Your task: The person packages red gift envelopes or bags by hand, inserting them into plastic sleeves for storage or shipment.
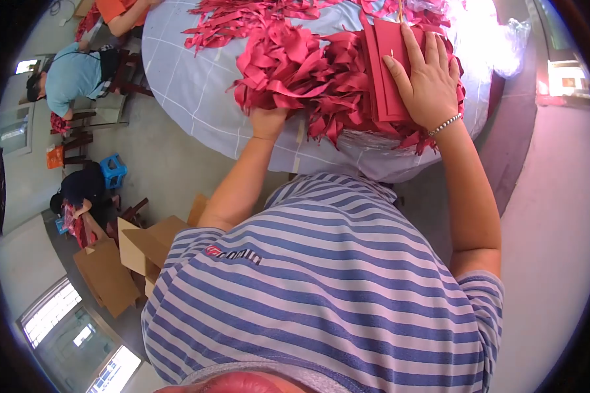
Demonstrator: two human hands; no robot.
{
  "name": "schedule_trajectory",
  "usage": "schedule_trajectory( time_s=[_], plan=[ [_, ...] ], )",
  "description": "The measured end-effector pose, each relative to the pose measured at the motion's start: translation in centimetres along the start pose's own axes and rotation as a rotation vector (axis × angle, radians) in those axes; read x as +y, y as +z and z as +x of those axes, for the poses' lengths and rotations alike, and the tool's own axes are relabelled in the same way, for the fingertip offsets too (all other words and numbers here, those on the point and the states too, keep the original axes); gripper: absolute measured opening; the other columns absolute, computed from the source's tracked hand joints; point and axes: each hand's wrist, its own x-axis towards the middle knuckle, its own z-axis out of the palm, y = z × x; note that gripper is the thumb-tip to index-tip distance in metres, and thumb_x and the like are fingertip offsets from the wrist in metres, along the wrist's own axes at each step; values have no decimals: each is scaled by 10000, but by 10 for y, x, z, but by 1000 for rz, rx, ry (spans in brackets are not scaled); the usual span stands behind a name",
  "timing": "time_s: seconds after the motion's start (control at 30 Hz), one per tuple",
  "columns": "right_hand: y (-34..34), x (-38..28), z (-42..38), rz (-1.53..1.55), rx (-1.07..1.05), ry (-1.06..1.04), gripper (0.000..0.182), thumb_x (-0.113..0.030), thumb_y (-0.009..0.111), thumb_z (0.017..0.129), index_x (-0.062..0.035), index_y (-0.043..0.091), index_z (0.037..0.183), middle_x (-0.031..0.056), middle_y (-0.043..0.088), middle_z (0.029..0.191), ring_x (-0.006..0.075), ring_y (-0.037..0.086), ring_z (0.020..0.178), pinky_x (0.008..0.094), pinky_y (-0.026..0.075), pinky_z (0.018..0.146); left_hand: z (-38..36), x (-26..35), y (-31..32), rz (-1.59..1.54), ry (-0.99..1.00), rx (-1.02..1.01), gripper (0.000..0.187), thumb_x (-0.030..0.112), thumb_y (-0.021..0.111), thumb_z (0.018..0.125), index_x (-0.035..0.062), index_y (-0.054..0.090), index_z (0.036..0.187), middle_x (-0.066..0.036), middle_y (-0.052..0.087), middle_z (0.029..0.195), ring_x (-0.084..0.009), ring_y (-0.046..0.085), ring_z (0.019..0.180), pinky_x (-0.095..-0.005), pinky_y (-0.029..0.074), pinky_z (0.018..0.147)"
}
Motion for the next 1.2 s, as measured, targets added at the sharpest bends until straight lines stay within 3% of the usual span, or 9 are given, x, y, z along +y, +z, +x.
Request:
schedule_trajectory(
  time_s=[0.03, 0.3, 0.47, 0.53, 0.7, 0.87, 0.9, 1.0, 1.2],
  plan=[
    [0, 0, -2, -15, -15, -7, 690, -614, 374, 932, -244, 266, 1505, 262, 302, 1489, 401, 240, 1408, 564, 171, 1109, -6, 2, 2, -203, -160, -3, 429, 223, 760, 776, 69, 632, 1156, -80, 670, 1133, -249, 644, 1027, -361, 495, 898],
    [1, 1, 2, 4, -21, -19, 686, -614, 361, 937, -245, 261, 1506, 251, 291, 1497, 398, 239, 1408, 543, 161, 1118, -4, -7, 7, -49, 85, 86, 304, 203, 754, 764, 56, 675, 1018, -123, 686, 992, -300, 654, 926, -398, 508, 813],
    [4, 4, 2, 25, -16, -14, 682, -611, 362, 938, -244, 266, 1505, 247, 291, 1499, 394, 239, 1409, 533, 153, 1123, -1, -12, 4, -222, -80, 99, 293, 150, 729, 760, 56, 675, 1033, -133, 687, 973, -289, 658, 903, -393, 508, 791],
    [3, 4, 1, 26, -9, -9, 680, -609, 366, 939, -242, 270, 1504, 246, 294, 1497, 391, 240, 1409, 531, 153, 1123, 14, 6, -19, 61, 73, 66, 272, 102, 695, 765, 56, 679, 1033, -132, 688, 965, -287, 662, 887, -385, 510, 783],
    [5, 5, 1, 45, 14, -13, 670, -598, 373, 942, -240, 278, 1501, 236, 303, 1497, 383, 249, 1407, 528, 157, 1121, 30, 17, -43, 25, 190, 166, 232, 116, 692, 779, 31, 658, 993, -116, 686, 952, -283, 657, 855, -356, 512, 759],
    [4, 3, -1, 45, 35, -6, 664, -580, 395, 938, -239, 289, 1497, 237, 306, 1494, 383, 256, 1403, 523, 160, 1121, 3, -20, -13, 599, 317, 4, 297, 288, 735, 777, 90, 669, 988, -93, 685, 958, -267, 658, 868, -376, 506, 782],
    [2, 2, -1, 34, 30, -12, 666, -575, 403, 935, -237, 288, 1498, 245, 306, 1490, 385, 255, 1402, 522, 157, 1124, 0, -15, -7, 106, 1, 39, 250, 263, 702, 790, 100, 680, 978, -92, 685, 970, -280, 655, 878, -391, 505, 790],
    [1, 2, -1, 45, 15, -13, 676, -585, 405, 930, -236, 288, 1498, 253, 301, 1491, 389, 247, 1406, 528, 155, 1123, 4, -22, -4, 471, 375, 15, 234, 222, 686, 786, 88, 684, 978, -99, 687, 982, -307, 646, 904, -403, 504, 804],
    [-1, 0, 0, 19, 2, -11, 682, -600, 391, 931, -238, 284, 1499, 257, 296, 1492, 397, 237, 1409, 543, 161, 1117, -4, -23, -1, 120, 163, -20, 390, 135, 695, 806, 46, 605, 1176, -110, 648, 1135, -279, 595, 1095, -395, 439, 963]
  ],
)
